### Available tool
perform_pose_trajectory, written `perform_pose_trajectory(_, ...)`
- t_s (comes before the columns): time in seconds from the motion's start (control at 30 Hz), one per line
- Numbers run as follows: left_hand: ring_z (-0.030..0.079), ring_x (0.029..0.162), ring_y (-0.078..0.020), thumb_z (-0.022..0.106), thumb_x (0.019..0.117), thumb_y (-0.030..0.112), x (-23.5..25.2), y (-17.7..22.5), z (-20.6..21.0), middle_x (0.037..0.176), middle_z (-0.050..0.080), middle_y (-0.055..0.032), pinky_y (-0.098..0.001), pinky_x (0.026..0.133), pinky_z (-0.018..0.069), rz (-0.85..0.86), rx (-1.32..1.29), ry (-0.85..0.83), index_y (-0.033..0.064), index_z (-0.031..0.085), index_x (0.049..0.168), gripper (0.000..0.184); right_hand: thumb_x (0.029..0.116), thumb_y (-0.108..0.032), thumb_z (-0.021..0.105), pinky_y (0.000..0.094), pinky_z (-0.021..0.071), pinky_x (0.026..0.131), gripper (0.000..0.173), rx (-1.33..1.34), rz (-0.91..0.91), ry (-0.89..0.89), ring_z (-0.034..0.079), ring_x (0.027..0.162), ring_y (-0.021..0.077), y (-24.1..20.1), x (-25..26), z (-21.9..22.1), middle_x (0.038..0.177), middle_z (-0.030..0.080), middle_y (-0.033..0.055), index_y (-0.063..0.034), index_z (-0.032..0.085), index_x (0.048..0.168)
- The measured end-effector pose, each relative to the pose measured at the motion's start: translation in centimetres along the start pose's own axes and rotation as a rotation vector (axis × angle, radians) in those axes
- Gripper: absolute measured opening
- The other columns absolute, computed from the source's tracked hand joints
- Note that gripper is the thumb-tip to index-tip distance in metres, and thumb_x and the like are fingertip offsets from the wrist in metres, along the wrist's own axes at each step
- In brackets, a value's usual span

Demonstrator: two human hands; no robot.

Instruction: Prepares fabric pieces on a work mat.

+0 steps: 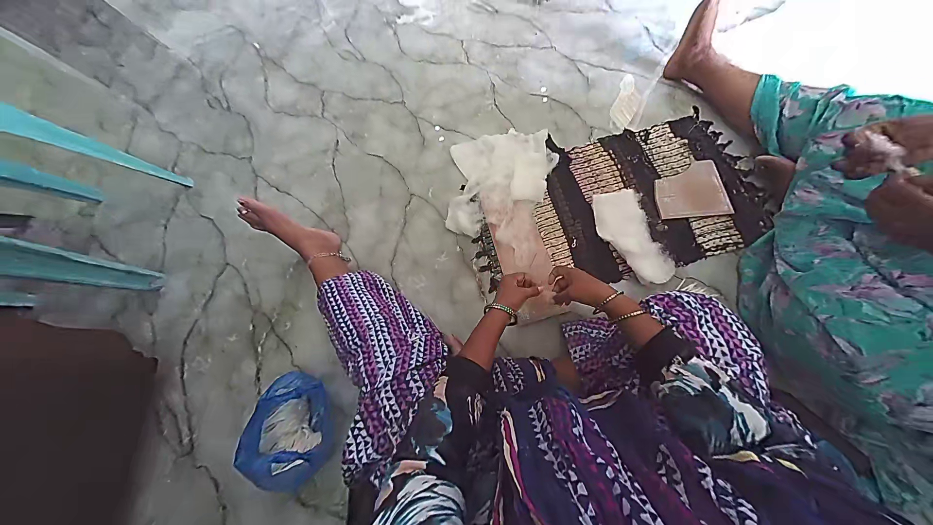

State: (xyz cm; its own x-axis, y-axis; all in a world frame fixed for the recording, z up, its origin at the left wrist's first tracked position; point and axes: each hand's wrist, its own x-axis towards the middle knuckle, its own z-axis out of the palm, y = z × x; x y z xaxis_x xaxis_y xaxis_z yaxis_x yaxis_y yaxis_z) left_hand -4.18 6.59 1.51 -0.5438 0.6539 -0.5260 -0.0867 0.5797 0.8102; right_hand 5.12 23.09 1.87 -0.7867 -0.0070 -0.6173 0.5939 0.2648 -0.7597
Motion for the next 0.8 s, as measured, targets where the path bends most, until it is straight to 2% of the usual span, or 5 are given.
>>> perform_pose_trajectory(0.1,0.061,0.093,-0.0156,0.07,0.0959,0.003,-0.8,-1.0,-0.4,0.107,0.068,-0.0183,-0.0327,0.09,0.0501,-0.015,-0.075,0.03,-0.0116,0.066,0.112,0.022,0.0917,0.005,0.068,0.0266,0.053,0.072,0.034,0.065,-0.025,0.07,0.061,0.074,0.0091,0.2,-0.2,-0.5,0.093,0.065,0.0089,0.0073,0.055,0.123)
perform_pose_trajectory(0.2,0.042,0.057,-0.0016,0.066,0.0999,0.009,-1.3,-1.8,-0.1,0.082,0.062,-0.0019,-0.0198,0.054,0.0359,-0.056,-0.219,0.047,-0.0035,0.067,0.107,0.015,0.0907,0.005,0.069,0.0238,0.053,0.069,0.027,0.107,-0.069,0.075,0.061,0.07,0.0058,0.1,-0.3,-0.6,0.087,0.064,0.0035,0.0048,0.057,0.114)
perform_pose_trajectory(0.27,0.033,0.046,0.0008,0.059,0.1052,0.013,-1.6,-2.2,0.2,0.074,0.059,0.0008,-0.017,0.045,0.0295,-0.09,-0.328,0.036,-0.0031,0.066,0.108,0.018,0.0904,0.005,0.069,0.0235,0.0524,0.068,0.023,0.112,-0.088,0.068,0.06,0.069,0.0051,0.2,-0.4,-0.3,0.083,0.063,0.002,0.0044,0.058,0.111)
perform_pose_trajectory(0.73,0.036,0.047,0.0014,0.062,0.0996,0.0,-2.7,-2.1,0.6,0.08,0.065,-0.0021,-0.016,0.044,0.0302,-0.089,-0.494,0.072,-0.003,0.061,0.112,0.013,0.0892,0.008,0.066,0.0199,0.053,0.068,0.041,0.239,-0.255,-0.059,0.06,0.066,0.0015,0.9,-0.2,0.1,0.077,0.063,-0.0066,0.0035,0.06,0.129)
perform_pose_trajectory(0.8,0.038,0.047,0.0023,0.062,0.0991,-0.001,-2.6,-2.0,0.7,0.081,0.066,-0.0031,-0.0155,0.044,0.0305,-0.087,-0.485,0.066,-0.003,0.058,0.114,0.015,0.0916,0.007,0.064,0.0198,0.0529,0.068,0.028,0.235,-0.242,-0.053,0.06,0.066,0.0012,0.7,-0.3,0.4,0.076,0.063,-0.0062,0.005,0.065,0.12)
